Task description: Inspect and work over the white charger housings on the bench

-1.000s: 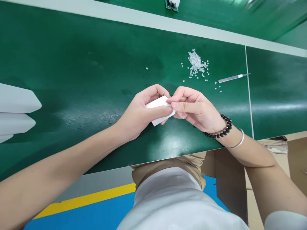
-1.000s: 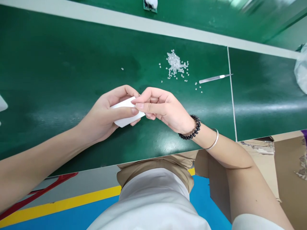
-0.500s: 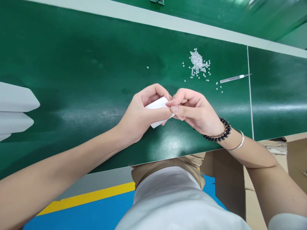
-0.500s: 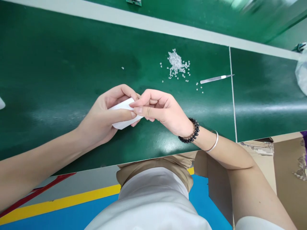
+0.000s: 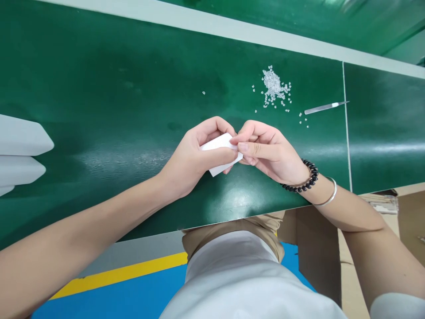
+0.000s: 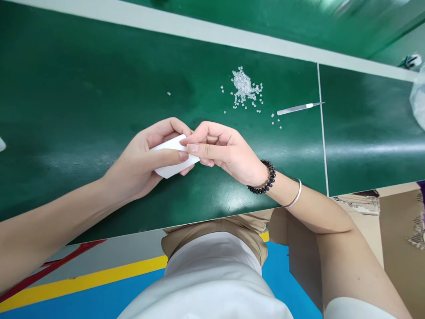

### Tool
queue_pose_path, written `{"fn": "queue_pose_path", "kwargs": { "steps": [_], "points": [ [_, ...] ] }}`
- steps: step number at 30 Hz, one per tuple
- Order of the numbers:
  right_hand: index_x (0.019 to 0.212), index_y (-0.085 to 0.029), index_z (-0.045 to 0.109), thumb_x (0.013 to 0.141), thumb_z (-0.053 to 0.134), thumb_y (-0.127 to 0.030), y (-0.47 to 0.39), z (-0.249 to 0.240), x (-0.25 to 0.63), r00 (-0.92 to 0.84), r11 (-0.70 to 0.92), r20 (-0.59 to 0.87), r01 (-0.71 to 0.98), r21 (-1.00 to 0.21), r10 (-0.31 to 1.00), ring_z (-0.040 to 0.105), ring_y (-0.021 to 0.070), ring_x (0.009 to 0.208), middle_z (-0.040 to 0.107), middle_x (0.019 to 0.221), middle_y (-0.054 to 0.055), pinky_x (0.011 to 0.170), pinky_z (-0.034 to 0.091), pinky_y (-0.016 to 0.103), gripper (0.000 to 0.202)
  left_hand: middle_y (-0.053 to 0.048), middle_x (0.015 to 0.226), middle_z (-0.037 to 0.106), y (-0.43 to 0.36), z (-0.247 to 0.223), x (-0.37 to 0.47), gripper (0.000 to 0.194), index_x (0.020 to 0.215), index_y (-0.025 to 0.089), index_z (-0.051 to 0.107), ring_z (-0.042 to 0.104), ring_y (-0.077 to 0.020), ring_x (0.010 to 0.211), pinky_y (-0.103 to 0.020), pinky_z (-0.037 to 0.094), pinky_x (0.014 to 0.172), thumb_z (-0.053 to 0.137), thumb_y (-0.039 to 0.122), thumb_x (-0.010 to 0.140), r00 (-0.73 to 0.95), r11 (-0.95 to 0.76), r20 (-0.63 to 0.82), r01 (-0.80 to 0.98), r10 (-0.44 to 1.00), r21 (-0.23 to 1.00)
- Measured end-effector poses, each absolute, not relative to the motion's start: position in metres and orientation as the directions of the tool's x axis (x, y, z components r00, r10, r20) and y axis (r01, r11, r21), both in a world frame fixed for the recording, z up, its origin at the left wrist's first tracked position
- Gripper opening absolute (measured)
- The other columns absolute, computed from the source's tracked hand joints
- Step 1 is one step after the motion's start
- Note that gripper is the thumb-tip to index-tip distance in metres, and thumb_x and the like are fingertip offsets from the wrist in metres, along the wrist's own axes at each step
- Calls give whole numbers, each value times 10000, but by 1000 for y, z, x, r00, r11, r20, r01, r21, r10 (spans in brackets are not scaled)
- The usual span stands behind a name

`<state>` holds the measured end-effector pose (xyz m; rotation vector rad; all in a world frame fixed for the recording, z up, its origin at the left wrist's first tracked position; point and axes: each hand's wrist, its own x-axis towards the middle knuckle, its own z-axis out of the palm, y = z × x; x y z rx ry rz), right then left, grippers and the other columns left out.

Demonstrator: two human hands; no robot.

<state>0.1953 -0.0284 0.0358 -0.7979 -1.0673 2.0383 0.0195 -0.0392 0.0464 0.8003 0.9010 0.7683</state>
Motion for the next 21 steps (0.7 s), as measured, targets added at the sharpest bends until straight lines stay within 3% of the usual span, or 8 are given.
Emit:
{"fn": "queue_pose_path", "kwargs": {
  "steps": [10,15,21],
  "points": [
    [809,-142,600,861,737,-214,-30,36,196,-578,-420,-192,-291,-860,793,435,41,540,522,615,-69,531,412,182,163,13,703,645,-38,43,20,232,813,170,557,589,-110,534,-209,422,475,740,171,672,398,463,-350,-236,848,855],
    [933,-141,621,951,630,-313,-29,39,198,-590,-402,-186,-259,-878,785,462,71,582,490,610,-55,571,443,201,173,9,692,651,-38,45,20,211,800,166,546,576,-103,524,-209,415,482,717,155,677,391,463,-356,-221,848,859],
    [821,-160,543,946,636,-261,-30,50,201,-525,-188,-102,-113,-976,845,472,63,568,515,616,-51,547,393,186,186,17,699,643,-38,43,19,196,815,168,570,581,-106,526,-210,406,470,704,132,677,398,424,-317,-215,861,880]
  ]
}}
